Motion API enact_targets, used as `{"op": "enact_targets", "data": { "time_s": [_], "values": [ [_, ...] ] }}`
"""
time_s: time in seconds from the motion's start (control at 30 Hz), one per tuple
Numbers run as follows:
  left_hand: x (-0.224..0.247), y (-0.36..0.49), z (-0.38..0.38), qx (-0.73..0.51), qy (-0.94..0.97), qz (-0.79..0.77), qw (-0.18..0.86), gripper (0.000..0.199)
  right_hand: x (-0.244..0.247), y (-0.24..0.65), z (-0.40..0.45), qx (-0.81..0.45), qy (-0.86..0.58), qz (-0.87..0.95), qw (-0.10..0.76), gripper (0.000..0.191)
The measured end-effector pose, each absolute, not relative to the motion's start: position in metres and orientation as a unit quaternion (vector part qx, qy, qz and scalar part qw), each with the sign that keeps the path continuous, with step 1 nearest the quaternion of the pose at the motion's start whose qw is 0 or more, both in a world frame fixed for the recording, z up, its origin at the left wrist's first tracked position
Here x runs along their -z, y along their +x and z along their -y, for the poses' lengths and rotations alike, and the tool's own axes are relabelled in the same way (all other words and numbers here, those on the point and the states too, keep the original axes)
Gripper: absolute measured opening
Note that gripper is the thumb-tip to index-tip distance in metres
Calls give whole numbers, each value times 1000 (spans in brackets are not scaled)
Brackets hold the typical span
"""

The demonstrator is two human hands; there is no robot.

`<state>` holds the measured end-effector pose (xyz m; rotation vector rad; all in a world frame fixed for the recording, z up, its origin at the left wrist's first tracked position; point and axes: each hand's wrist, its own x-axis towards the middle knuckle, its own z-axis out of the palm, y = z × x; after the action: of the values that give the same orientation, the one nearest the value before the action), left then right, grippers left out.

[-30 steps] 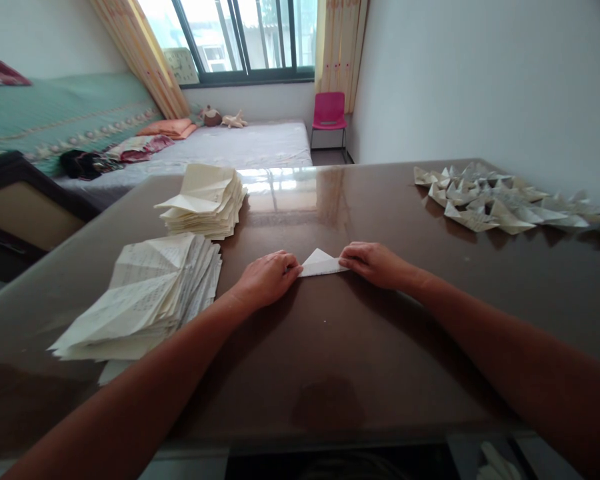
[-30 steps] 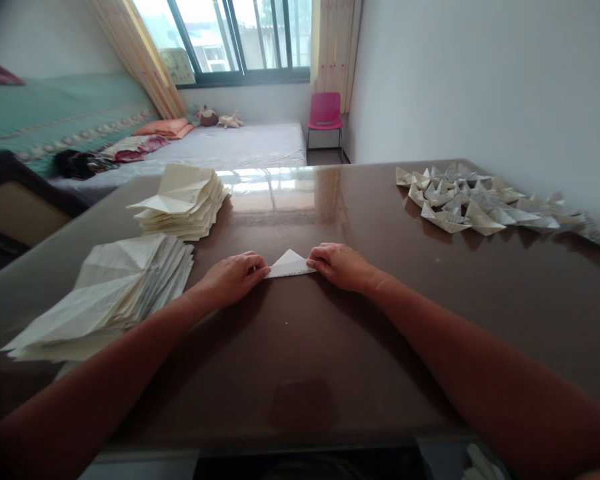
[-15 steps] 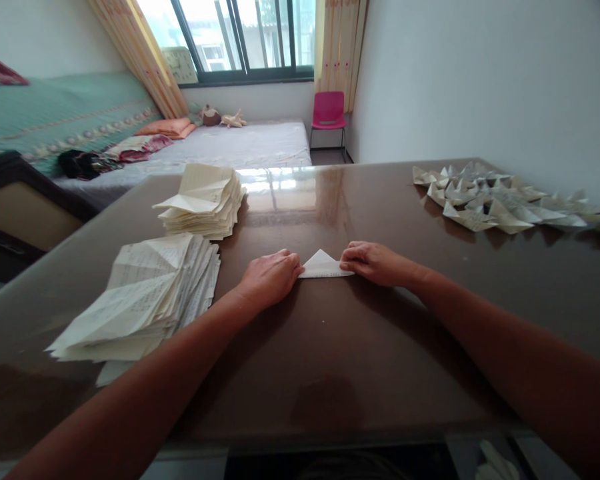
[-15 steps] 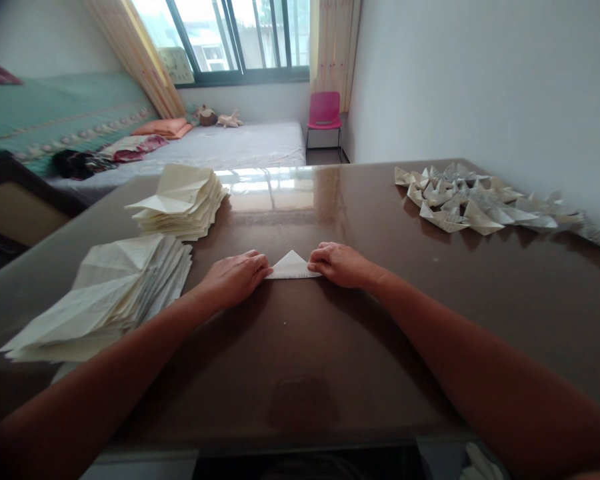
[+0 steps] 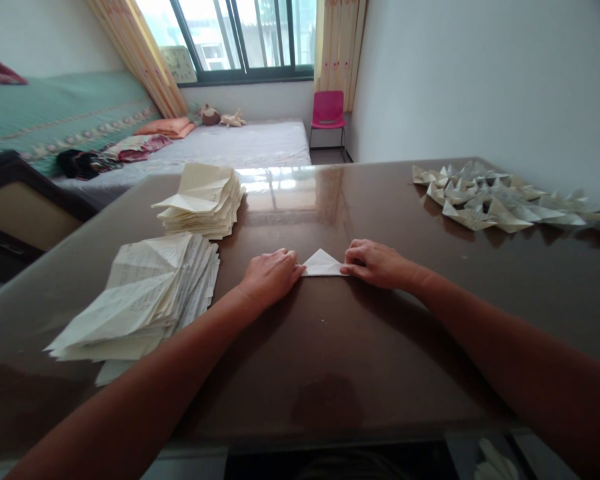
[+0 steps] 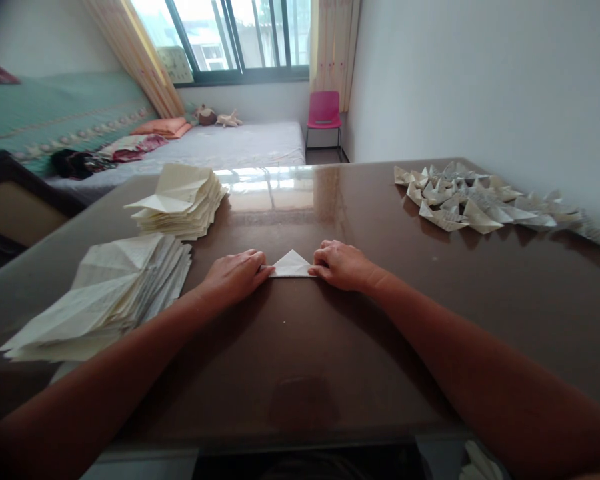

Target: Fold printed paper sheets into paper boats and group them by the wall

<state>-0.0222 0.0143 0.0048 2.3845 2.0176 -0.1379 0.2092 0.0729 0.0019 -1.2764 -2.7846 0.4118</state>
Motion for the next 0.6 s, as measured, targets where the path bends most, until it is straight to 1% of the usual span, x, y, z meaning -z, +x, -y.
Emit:
{"op": "enact_targets", "data": {
  "time_s": [0.33, 0.6],
  "values": [
    [-4, -17, -14, 63, 755, -652, -11, 42, 0, 208, -70, -83, -425, 901, 12, 33],
    [-1, -17, -12, 57, 765, -641, -26, 37, -1, 207, -70, -91, -446, 890, 4, 34]
  ]
}}
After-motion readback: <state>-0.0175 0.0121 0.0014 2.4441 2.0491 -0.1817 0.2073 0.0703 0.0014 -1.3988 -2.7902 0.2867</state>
